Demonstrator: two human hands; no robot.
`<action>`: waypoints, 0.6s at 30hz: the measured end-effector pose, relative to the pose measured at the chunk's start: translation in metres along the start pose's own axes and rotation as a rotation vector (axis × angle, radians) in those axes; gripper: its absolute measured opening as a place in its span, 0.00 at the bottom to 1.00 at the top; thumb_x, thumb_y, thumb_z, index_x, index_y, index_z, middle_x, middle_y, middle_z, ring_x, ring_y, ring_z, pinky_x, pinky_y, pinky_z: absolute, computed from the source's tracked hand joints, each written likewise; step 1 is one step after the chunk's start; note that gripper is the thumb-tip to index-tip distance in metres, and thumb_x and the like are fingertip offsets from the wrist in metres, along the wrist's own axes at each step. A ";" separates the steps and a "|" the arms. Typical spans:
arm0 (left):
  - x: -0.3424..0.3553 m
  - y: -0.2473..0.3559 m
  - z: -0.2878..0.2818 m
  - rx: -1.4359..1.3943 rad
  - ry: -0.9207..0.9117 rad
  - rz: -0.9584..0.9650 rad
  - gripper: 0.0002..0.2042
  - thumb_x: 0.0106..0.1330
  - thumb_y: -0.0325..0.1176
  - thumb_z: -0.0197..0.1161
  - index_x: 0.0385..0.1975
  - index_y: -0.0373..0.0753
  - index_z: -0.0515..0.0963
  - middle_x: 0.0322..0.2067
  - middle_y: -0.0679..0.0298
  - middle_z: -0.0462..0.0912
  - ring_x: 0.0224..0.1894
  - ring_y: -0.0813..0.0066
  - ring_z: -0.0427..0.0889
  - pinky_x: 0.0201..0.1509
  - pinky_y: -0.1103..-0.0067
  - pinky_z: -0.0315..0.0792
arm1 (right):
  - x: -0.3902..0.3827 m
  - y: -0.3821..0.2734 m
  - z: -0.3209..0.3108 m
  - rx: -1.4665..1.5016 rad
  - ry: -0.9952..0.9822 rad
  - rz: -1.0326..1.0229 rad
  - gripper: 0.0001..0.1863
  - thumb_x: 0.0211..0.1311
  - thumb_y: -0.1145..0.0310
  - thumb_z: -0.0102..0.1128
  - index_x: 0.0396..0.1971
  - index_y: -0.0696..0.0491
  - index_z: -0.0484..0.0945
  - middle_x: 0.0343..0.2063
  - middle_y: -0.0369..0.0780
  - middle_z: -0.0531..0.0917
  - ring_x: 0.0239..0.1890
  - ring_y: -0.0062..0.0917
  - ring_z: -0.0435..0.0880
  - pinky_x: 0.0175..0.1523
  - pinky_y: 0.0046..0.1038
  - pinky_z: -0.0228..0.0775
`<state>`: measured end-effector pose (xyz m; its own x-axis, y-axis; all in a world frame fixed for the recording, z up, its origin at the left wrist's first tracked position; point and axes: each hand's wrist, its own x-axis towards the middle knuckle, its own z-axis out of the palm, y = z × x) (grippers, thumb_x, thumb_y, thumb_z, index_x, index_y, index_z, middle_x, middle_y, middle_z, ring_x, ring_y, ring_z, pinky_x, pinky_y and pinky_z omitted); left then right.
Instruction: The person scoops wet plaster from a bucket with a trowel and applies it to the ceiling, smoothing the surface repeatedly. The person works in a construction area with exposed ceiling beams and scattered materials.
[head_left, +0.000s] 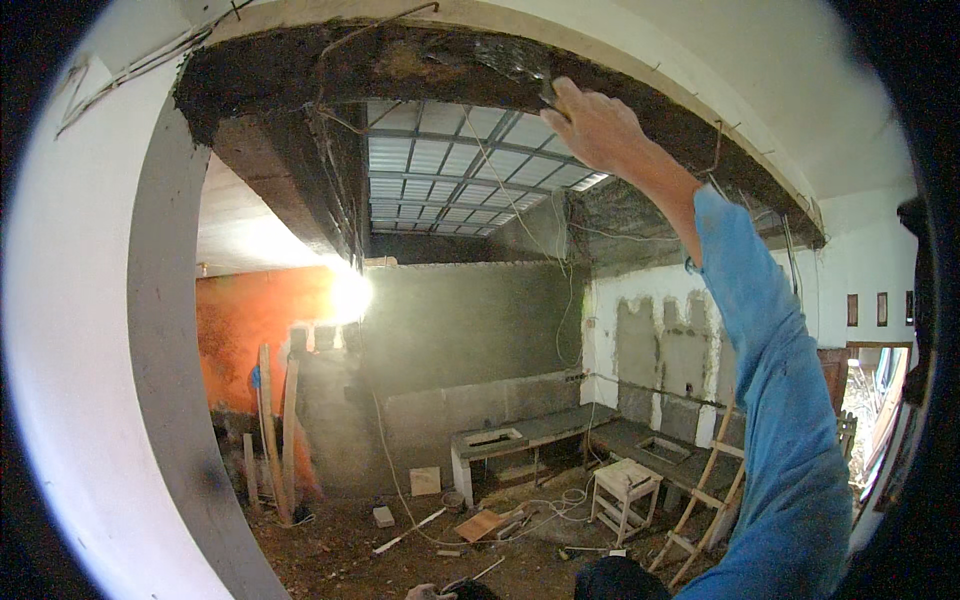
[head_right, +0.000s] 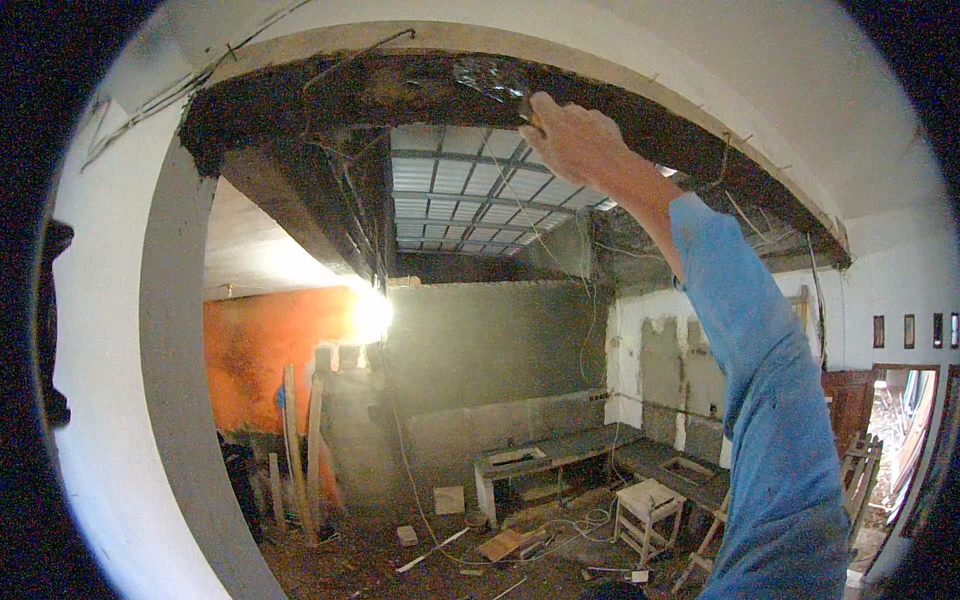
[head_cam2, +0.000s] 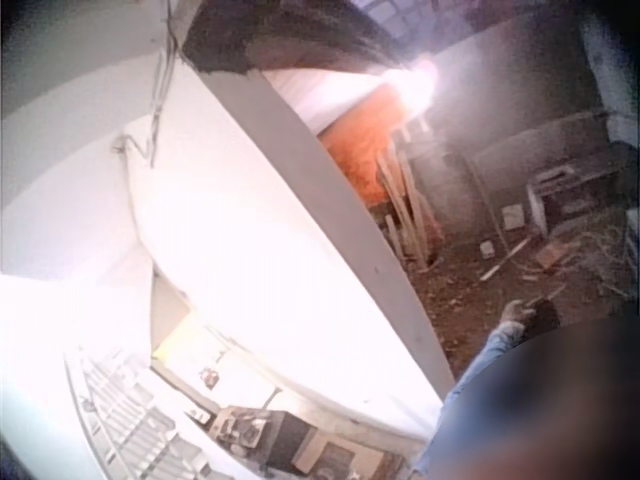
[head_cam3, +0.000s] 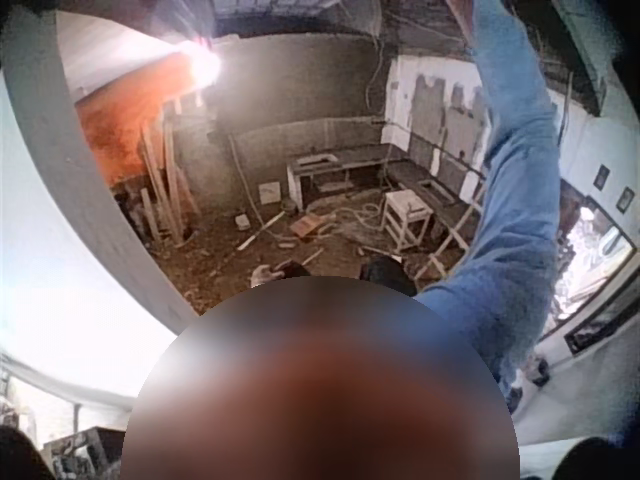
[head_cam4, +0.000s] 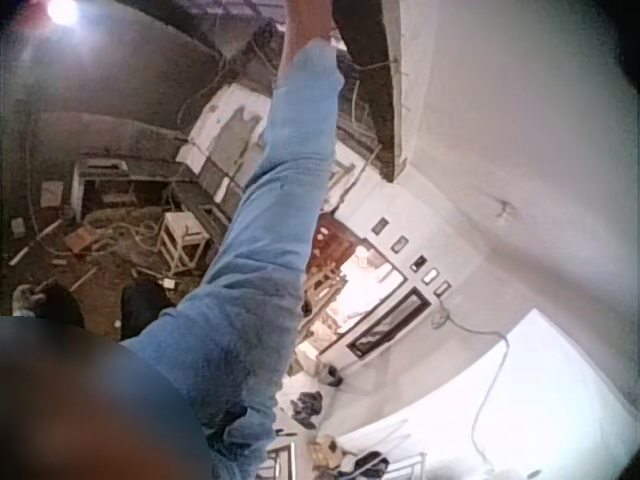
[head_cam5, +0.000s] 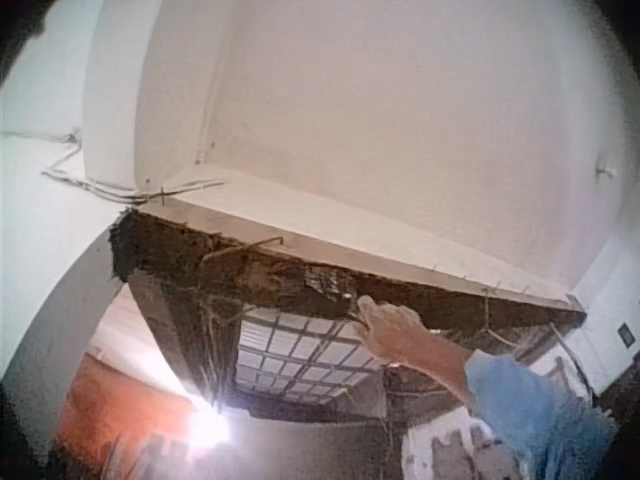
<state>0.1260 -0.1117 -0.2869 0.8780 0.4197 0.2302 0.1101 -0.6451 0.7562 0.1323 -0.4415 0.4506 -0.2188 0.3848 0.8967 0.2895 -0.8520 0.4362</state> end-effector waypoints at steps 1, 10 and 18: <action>0.003 -0.004 0.003 -0.001 0.020 0.025 0.20 0.44 0.52 0.69 0.25 0.39 0.83 0.27 0.50 0.83 0.32 0.53 0.83 0.36 0.63 0.75 | -0.005 0.003 0.003 -0.007 0.007 0.038 0.17 0.68 0.54 0.47 0.44 0.53 0.65 0.29 0.52 0.81 0.34 0.50 0.83 0.39 0.49 0.75; 0.004 0.001 0.006 -0.045 -0.040 -0.005 0.19 0.45 0.51 0.70 0.24 0.39 0.82 0.26 0.50 0.82 0.33 0.52 0.82 0.36 0.63 0.74 | -0.054 0.017 0.018 0.000 -0.037 0.110 0.18 0.69 0.53 0.44 0.43 0.54 0.65 0.28 0.51 0.81 0.34 0.50 0.82 0.38 0.50 0.74; -0.004 0.030 -0.006 -0.063 -0.061 0.022 0.18 0.44 0.48 0.70 0.25 0.39 0.82 0.26 0.50 0.82 0.31 0.53 0.82 0.35 0.65 0.74 | -0.025 -0.007 -0.004 -0.040 0.124 -0.047 0.18 0.70 0.53 0.44 0.43 0.54 0.65 0.27 0.51 0.80 0.34 0.49 0.82 0.38 0.48 0.75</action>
<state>0.1227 -0.1293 -0.2615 0.9066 0.3654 0.2110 0.0629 -0.6115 0.7888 0.1321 -0.4469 0.4248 -0.3457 0.3800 0.8580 0.2394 -0.8484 0.4722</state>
